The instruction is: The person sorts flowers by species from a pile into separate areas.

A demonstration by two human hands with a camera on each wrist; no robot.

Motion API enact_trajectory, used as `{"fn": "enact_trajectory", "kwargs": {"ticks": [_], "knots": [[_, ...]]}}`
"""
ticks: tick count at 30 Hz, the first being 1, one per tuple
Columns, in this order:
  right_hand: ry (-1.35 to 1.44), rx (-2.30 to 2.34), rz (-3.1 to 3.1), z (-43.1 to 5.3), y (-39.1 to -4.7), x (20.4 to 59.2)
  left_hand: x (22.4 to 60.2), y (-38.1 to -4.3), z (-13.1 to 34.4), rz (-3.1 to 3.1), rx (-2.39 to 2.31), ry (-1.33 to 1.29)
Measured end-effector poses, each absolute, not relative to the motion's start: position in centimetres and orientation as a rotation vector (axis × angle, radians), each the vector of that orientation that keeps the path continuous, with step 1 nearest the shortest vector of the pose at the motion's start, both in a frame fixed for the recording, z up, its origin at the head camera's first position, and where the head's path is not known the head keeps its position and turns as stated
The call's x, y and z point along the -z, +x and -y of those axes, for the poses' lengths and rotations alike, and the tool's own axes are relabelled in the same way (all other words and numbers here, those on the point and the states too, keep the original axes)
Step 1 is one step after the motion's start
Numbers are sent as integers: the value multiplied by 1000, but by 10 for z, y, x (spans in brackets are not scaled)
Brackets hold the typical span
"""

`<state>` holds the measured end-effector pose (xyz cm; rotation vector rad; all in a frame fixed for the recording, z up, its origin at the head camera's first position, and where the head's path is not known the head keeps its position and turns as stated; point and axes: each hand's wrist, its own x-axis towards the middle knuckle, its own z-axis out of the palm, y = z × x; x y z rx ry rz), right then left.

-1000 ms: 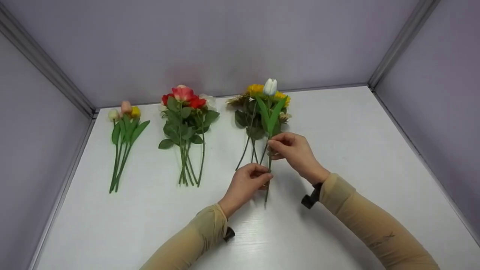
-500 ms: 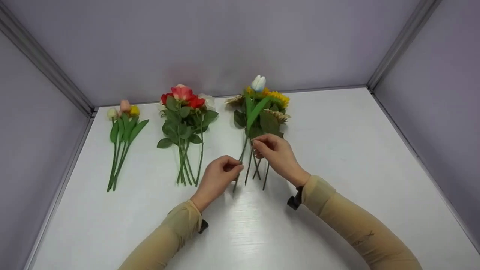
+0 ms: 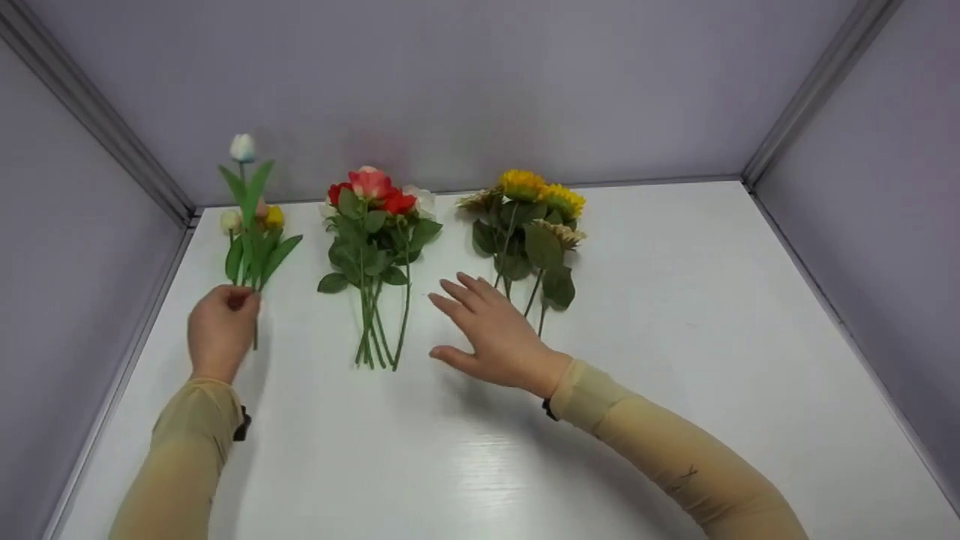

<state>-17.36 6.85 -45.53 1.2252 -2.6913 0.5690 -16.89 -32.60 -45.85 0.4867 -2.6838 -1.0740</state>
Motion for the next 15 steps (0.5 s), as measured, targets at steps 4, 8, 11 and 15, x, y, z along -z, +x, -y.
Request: {"fn": "enact_trajectory", "kwargs": {"ticks": [4,8,11,15], "knots": [[1349,-381,2704,-50,-166,460,467,-166,359,2690,989,627],[1414,-318,2698,-37,-159,465,476,-163,370,2704,939,655],[1442,-312,2702,-33,-156,468,480,-161,370,2741,937,631],[1459,-318,2720,-33,-154,473,485,-159,371,2784,948,608]]}}
